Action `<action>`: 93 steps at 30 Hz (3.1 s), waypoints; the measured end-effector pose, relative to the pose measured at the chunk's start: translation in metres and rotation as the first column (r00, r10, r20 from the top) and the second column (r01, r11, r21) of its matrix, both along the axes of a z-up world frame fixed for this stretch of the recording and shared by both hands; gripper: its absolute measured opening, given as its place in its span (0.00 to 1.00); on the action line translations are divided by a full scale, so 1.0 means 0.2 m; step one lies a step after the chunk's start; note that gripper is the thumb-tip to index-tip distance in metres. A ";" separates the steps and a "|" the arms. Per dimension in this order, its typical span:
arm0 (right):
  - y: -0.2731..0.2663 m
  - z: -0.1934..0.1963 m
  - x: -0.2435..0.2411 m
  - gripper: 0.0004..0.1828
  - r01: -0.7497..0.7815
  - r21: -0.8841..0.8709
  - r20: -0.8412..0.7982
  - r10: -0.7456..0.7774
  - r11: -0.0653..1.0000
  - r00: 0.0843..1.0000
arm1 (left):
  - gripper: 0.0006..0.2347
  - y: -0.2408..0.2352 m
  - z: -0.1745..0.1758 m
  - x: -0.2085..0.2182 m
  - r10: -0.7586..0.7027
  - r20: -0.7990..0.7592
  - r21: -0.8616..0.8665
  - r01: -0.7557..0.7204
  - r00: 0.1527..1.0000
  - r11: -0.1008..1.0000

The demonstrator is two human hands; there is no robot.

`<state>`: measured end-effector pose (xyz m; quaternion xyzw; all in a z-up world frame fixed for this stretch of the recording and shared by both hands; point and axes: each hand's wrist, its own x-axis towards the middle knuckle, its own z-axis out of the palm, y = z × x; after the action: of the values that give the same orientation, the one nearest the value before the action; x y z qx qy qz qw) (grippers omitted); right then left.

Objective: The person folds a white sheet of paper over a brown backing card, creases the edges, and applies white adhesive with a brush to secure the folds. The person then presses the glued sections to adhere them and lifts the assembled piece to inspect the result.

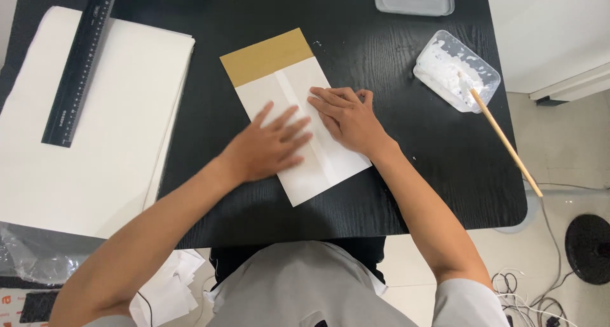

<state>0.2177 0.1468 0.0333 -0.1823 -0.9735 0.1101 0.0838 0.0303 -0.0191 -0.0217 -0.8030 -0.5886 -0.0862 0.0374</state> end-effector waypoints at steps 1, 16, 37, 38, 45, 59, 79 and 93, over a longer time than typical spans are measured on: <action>0.00 0.00 0.00 0.19 -0.003 -0.001 0.000 0.003 1.000 1.000 | 0.24 -0.01 0.04 0.02 0.003 0.000 -0.001 -0.003 1.000 1.000; -0.01 -0.02 0.00 0.21 0.023 -0.074 -0.017 -0.024 0.997 1.000 | 0.17 0.03 0.06 -0.01 0.064 0.065 0.040 -0.067 0.996 0.997; -0.02 -0.06 0.01 0.20 0.017 -0.088 -0.072 -0.024 0.996 0.997 | 0.10 0.03 -0.03 -0.04 0.045 0.048 0.400 -0.061 0.998 0.915; -0.01 -0.07 0.01 0.20 -0.002 -0.089 -0.094 -0.007 0.996 0.996 | 0.12 0.03 -0.01 -0.03 0.047 0.077 0.304 -0.069 0.996 0.950; 0.00 -0.05 0.02 0.18 -0.071 -0.100 -0.194 0.050 0.993 0.980 | 0.14 0.01 -0.02 0.00 0.055 0.204 0.059 -0.068 0.977 0.996; 0.06 -0.10 0.06 0.19 -0.067 -0.095 -0.176 0.049 0.993 0.983 | 0.23 0.03 0.11 -0.11 0.272 0.196 -0.049 -0.267 0.942 0.962; 0.05 -0.10 0.05 0.21 -0.112 -0.194 -0.151 0.083 0.975 0.985 | 0.11 0.00 0.88 0.67 -0.375 0.844 0.217 0.395 0.384 0.893; -0.01 -0.06 0.07 0.23 -0.035 -0.163 -0.082 0.022 0.986 0.996 | 0.06 -0.14 1.08 1.01 -0.742 0.603 0.747 0.534 -0.294 0.396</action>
<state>0.2319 0.1447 0.0205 -0.1699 -0.9595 0.1986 0.1055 0.2321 -0.0475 0.1936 -0.7367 0.0752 -0.5993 -0.3040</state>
